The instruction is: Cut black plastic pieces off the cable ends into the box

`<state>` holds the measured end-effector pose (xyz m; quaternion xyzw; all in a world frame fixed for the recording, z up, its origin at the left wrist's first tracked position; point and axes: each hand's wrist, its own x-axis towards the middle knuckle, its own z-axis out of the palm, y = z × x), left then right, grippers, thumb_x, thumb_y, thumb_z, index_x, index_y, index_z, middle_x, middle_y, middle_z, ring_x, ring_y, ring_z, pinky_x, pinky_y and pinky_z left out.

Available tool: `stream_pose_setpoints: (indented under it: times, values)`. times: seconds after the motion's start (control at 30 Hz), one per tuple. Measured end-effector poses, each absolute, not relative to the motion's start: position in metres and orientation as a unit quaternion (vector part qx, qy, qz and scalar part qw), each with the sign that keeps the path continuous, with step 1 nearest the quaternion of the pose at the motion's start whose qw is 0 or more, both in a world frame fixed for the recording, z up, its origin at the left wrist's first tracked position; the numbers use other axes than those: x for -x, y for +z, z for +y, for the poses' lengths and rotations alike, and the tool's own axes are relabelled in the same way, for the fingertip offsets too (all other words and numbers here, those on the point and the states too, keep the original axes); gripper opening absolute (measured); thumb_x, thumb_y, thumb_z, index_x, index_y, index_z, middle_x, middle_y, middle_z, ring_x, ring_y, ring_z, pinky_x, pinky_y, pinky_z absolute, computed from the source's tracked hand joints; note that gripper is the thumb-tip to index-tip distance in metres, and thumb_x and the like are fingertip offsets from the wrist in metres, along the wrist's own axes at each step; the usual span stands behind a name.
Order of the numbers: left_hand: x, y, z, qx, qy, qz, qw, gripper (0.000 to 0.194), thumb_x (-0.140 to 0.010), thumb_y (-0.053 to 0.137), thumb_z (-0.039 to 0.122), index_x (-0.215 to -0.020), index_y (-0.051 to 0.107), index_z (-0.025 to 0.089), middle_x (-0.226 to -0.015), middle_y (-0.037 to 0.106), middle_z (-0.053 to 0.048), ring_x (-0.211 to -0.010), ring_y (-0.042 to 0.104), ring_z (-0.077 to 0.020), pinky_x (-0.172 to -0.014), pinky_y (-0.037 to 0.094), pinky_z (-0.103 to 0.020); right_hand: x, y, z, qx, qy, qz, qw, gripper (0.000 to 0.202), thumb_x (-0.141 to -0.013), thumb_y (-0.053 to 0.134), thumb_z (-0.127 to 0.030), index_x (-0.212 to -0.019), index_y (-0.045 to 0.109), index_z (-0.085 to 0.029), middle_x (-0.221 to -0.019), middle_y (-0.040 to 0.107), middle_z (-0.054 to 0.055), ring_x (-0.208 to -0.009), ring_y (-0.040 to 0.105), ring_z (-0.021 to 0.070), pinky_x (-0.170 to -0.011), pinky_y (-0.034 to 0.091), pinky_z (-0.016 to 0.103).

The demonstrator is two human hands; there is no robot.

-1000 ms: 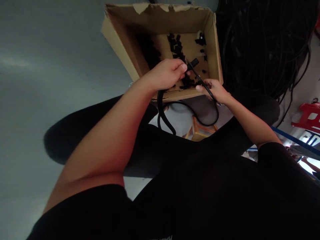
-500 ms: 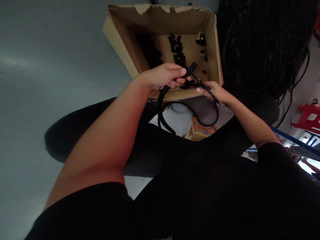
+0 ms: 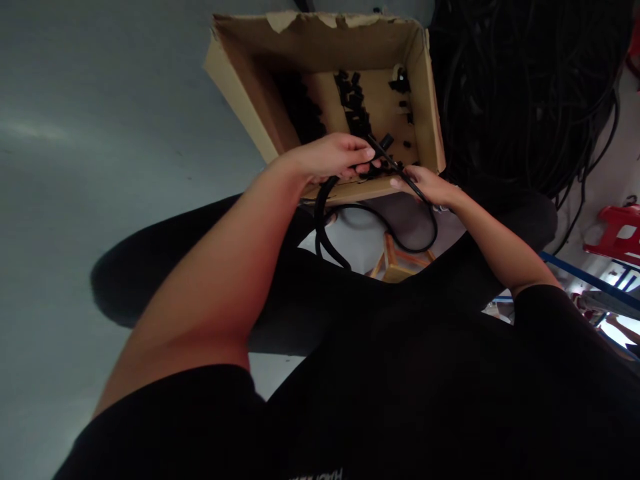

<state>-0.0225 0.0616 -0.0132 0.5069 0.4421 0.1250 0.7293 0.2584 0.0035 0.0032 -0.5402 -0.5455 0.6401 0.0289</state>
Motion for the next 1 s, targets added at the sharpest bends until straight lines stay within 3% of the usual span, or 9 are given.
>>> stream_pose_setpoints:
  times: [0.13,0.23,0.4,0.7,0.87,1.0]
  values:
    - [0.012,-0.011,0.063,-0.595,-0.015,0.489,0.638,0.046,-0.113,0.075,0.064,-0.112,0.086,0.02,-0.083,0.069,-0.006,-0.078,0.066,-0.0221,-0.078,0.056,-0.032,-0.253,-0.005,0.002,0.558,0.631,-0.539,0.003,0.079,-0.106,0.084,-0.097,-0.094,0.05,-0.027,-0.081,0.049,-0.004,-0.081,0.048,0.0163,-0.072,0.039,0.03]
    - [0.003,-0.013,0.061,-0.636,-0.024,0.535,0.556,0.047,-0.114,0.07,0.061,-0.121,0.089,0.018,-0.099,0.083,-0.012,-0.102,0.078,-0.0321,-0.097,0.062,-0.04,-0.249,-0.006,0.001,0.573,0.64,-0.513,-0.008,0.081,-0.106,0.083,-0.098,-0.089,0.046,-0.028,-0.075,0.044,-0.006,-0.072,0.044,0.0144,-0.064,0.035,0.029]
    - [-0.001,-0.021,0.057,-0.642,0.001,0.566,0.517,0.045,-0.112,0.073,0.058,-0.132,0.09,0.021,-0.121,0.09,-0.018,-0.126,0.079,-0.0408,-0.11,0.061,-0.046,-0.242,-0.005,0.003,0.593,0.639,-0.49,-0.007,0.08,-0.106,0.089,-0.092,-0.087,0.043,-0.029,-0.068,0.04,-0.008,-0.064,0.041,0.0124,-0.056,0.034,0.028]
    - [-0.003,-0.021,0.054,-0.629,0.04,0.567,0.531,0.036,-0.105,0.085,0.055,-0.123,0.088,0.025,-0.115,0.09,-0.015,-0.124,0.081,-0.0401,-0.109,0.063,-0.047,-0.237,-0.01,0.007,0.583,0.646,-0.493,0.012,0.079,-0.106,0.089,-0.091,-0.089,0.045,-0.028,-0.069,0.037,-0.008,-0.065,0.04,0.0118,-0.058,0.029,0.028]
    - [-0.002,-0.025,0.055,-0.61,0.044,0.59,0.527,0.036,-0.102,0.089,0.053,-0.122,0.085,0.024,-0.117,0.09,-0.014,-0.136,0.081,-0.0425,-0.114,0.062,-0.047,-0.241,-0.012,0.009,0.595,0.63,-0.5,-0.007,0.083,-0.098,0.095,-0.094,-0.087,0.044,-0.029,-0.068,0.036,-0.009,-0.066,0.038,0.0126,-0.057,0.029,0.029]
    - [0.003,-0.02,0.061,-0.583,0.063,0.622,0.519,0.028,-0.099,0.094,0.049,-0.11,0.08,0.027,-0.099,0.084,-0.009,-0.145,0.078,-0.0428,-0.116,0.058,-0.047,-0.241,-0.01,0.01,0.607,0.621,-0.496,-0.023,0.083,-0.096,0.097,-0.094,-0.087,0.044,-0.03,-0.068,0.038,-0.008,-0.067,0.04,0.0137,-0.057,0.03,0.03]
